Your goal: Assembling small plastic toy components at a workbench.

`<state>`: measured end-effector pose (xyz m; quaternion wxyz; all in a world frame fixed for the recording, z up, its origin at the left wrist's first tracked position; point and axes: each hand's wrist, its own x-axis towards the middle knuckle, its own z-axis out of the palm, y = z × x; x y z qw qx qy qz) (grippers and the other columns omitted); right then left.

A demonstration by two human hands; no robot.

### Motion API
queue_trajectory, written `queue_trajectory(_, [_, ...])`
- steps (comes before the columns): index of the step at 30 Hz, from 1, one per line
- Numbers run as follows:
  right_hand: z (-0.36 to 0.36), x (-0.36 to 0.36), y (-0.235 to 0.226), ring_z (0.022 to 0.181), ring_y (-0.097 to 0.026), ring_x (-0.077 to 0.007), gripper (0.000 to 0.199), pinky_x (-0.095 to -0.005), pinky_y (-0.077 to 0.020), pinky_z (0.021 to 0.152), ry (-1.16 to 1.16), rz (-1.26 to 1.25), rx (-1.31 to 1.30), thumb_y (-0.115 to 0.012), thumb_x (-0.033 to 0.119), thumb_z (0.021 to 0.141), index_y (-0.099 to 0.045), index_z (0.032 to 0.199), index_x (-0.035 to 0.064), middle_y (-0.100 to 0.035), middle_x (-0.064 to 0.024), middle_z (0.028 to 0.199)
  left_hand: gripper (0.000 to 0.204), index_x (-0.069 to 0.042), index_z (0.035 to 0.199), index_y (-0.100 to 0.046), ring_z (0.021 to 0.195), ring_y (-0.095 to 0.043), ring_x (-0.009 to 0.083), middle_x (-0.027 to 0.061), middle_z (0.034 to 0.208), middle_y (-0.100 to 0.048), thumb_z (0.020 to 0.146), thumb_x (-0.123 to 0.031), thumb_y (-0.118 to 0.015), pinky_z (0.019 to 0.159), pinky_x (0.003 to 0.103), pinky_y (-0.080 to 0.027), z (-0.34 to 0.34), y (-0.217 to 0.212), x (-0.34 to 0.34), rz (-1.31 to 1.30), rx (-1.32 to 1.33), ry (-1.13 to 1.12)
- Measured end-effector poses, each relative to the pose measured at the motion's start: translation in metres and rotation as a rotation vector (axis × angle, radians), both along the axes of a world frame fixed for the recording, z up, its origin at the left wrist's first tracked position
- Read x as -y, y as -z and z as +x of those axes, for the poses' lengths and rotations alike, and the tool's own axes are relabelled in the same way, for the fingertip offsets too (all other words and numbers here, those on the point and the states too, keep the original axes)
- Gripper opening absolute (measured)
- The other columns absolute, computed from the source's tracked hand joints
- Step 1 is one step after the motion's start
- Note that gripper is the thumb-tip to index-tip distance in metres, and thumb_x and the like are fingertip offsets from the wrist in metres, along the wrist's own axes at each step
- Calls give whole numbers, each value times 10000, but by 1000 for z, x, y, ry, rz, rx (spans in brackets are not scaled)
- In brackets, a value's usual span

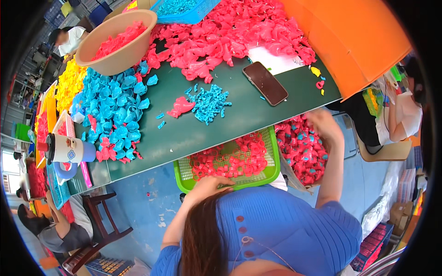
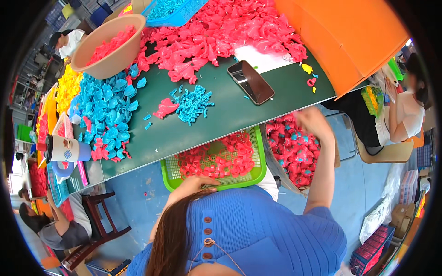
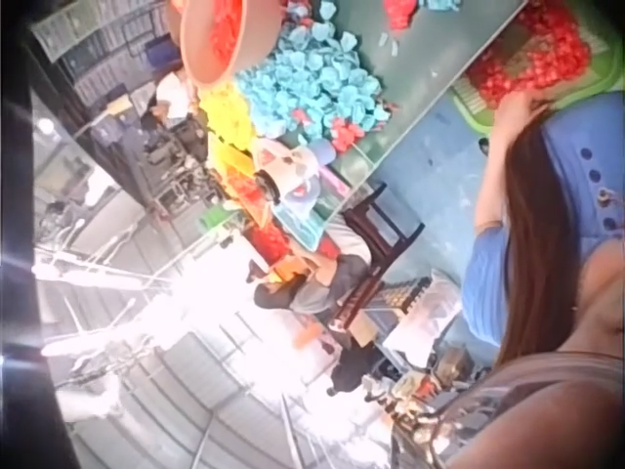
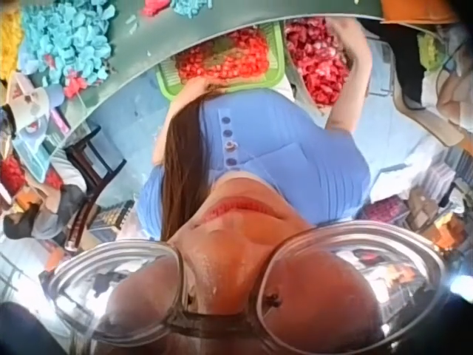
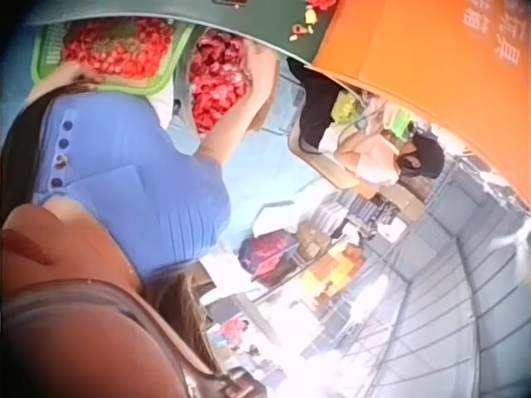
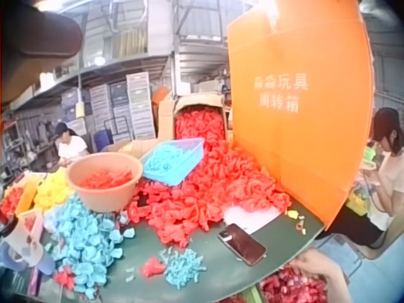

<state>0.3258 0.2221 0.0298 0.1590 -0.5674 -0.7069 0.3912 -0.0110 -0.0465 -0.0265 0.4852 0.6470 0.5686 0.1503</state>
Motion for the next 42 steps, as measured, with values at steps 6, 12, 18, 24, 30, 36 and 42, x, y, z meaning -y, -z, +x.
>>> queue_trajectory(6, [-147,-142,4,552,-555,-196,303,-332,-438,528,-189,687,23,-581,301,826,-605,892,6,-565,-78,620,344,-17,1065,-604,963,-593,310,171,1031,-617,847,-279,-554,829,355,-460,9,-8,6,-44,184,-3])
queue_trajectory(12, [-233,-204,-13,822,-586,-312,277,-398,-484,697,112,1139,227,-630,217,767,-632,985,45,-573,-155,885,353,-23,1124,-572,983,-591,276,158,1057,-612,860,-255,-542,856,339,-449,4,-1,7,-128,103,9])
queue_trajectory(18, [-205,-277,-22,764,-594,-264,234,-343,-479,670,-92,839,108,-705,241,698,-684,864,76,-612,-142,858,307,-63,1096,-595,849,-622,304,151,976,-635,840,-234,-586,747,351,-480,-1,4,3,-100,121,-8])
queue_trajectory(24, [-190,-266,-30,660,-601,-135,172,-287,-493,621,236,554,-587,-661,163,793,-673,841,-2,-653,-54,760,262,-51,1087,-597,845,-624,232,122,952,-649,847,-152,-568,738,323,-476,-21,17,-1,-29,312,11])
queue_trajectory(30, [-172,-265,-30,657,-583,-139,206,-266,-498,594,264,268,-1153,-646,127,810,-625,926,-41,-624,-61,781,195,0,1031,-599,792,-623,143,83,921,-644,876,-93,-525,699,271,-498,-55,-19,-12,-220,189,0])
queue_trajectory(36, [-231,-70,-59,657,-574,-113,161,-253,-473,585,-380,-67,-689,-623,138,810,-651,899,7,-629,-43,779,326,-3,1223,-463,581,-555,104,80,980,-607,945,-163,-406,487,194,-450,-43,-66,-45,103,655,-627])
queue_trajectory(42, [-248,61,-39,631,-580,-95,132,-229,-488,549,-704,-286,-576,-626,120,825,-624,824,-12,-572,-39,799,462,-3,1284,-387,687,-585,128,130,1034,-596,948,-320,-391,517,194,-463,-24,-59,-64,32,910,-671])
